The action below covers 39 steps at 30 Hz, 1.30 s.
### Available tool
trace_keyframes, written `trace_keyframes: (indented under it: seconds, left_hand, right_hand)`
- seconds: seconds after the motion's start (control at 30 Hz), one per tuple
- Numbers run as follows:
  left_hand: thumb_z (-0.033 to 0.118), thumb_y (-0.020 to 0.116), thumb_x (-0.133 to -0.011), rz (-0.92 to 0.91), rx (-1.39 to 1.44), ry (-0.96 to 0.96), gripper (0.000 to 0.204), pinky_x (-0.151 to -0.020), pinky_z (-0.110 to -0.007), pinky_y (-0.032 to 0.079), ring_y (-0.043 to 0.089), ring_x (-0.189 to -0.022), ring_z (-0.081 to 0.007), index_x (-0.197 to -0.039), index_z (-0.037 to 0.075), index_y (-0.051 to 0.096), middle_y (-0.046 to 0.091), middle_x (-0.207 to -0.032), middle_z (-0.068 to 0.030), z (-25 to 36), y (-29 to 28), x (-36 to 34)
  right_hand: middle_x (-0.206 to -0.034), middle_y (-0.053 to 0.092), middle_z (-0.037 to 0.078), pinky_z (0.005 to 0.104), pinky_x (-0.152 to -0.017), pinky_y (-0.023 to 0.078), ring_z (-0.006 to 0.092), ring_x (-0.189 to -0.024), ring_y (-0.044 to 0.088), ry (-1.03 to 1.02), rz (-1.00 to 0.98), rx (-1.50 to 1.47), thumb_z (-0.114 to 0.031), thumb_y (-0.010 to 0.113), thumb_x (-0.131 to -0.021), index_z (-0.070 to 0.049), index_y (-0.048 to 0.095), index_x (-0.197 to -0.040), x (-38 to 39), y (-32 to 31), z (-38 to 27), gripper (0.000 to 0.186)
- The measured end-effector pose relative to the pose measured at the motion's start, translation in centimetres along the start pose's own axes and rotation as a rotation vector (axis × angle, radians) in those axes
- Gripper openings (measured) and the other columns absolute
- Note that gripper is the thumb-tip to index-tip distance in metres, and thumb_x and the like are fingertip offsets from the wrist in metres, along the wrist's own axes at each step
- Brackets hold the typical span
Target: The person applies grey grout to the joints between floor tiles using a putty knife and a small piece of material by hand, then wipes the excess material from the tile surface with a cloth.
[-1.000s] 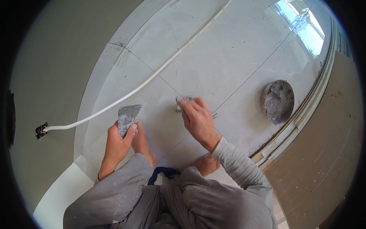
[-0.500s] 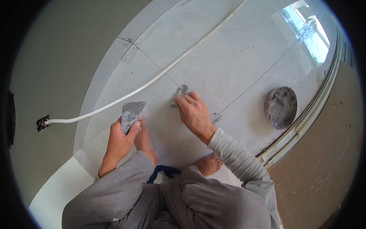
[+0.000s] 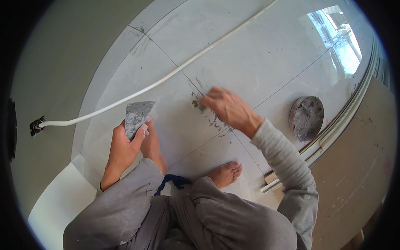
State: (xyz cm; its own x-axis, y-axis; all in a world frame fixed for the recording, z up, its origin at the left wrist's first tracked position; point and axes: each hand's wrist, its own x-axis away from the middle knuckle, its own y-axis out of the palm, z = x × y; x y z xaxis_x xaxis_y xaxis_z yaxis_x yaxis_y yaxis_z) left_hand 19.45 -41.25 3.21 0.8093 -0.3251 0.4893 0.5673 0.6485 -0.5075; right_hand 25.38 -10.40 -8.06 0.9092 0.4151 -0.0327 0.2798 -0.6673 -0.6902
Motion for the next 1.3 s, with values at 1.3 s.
trace_keyframes:
  seconds: [1.3]
  left_hand:
    - [0.015,0.065,-0.097,-0.083,0.030,0.013,0.029,-0.082,-0.037,0.055,0.071,-0.086,-0.0257,-0.116,-0.007,0.065,0.074,-0.094,-0.0189,0.4,0.0,0.3]
  right_hand:
    - [-0.098,0.069,0.012,0.0403,-0.086,0.055,0.0311,-0.103,0.064,-0.003,0.166,0.024,0.006,0.058,-0.086,-0.002,0.064,-0.104,-2.8,-1.1,-0.2,0.021]
